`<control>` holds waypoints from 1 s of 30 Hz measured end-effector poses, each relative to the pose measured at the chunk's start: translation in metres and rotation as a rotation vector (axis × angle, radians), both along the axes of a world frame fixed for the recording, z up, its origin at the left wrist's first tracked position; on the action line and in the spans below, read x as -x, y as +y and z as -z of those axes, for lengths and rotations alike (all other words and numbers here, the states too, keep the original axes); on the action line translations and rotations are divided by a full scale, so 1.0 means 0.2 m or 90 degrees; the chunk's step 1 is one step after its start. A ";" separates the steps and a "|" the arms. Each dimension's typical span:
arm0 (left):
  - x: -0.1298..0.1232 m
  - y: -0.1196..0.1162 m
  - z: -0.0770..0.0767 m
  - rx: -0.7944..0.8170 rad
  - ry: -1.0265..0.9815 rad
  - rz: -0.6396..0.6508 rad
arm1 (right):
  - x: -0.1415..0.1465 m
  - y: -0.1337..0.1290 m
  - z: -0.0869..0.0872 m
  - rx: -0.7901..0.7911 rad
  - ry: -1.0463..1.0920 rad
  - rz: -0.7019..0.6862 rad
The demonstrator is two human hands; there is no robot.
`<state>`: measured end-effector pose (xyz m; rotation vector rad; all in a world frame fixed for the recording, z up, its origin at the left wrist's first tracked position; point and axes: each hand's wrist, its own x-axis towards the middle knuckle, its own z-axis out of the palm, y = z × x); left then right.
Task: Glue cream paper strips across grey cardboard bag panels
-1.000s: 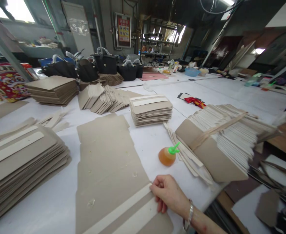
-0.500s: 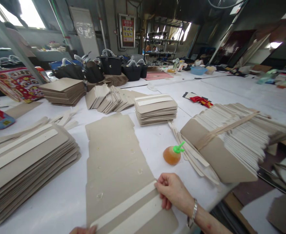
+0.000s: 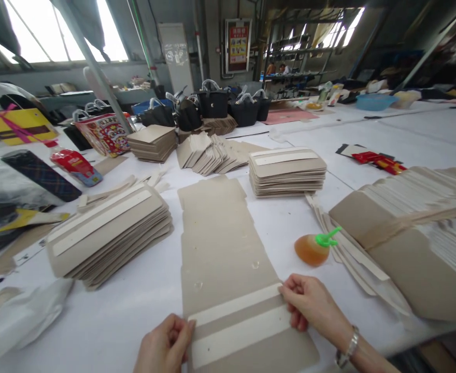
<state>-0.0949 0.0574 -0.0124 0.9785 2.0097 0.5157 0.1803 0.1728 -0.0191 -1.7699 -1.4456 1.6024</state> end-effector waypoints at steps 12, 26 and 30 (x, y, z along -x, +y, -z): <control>0.01 -0.01 -0.02 -0.110 0.217 0.102 | 0.00 -0.01 -0.04 -0.138 -0.181 -0.074; -0.06 0.01 0.01 -0.436 0.563 0.570 | 0.02 -0.09 -0.03 -0.774 -0.298 -0.418; -0.04 0.01 -0.06 -0.417 0.486 0.535 | 0.03 -0.12 -0.06 -0.735 -0.291 -0.370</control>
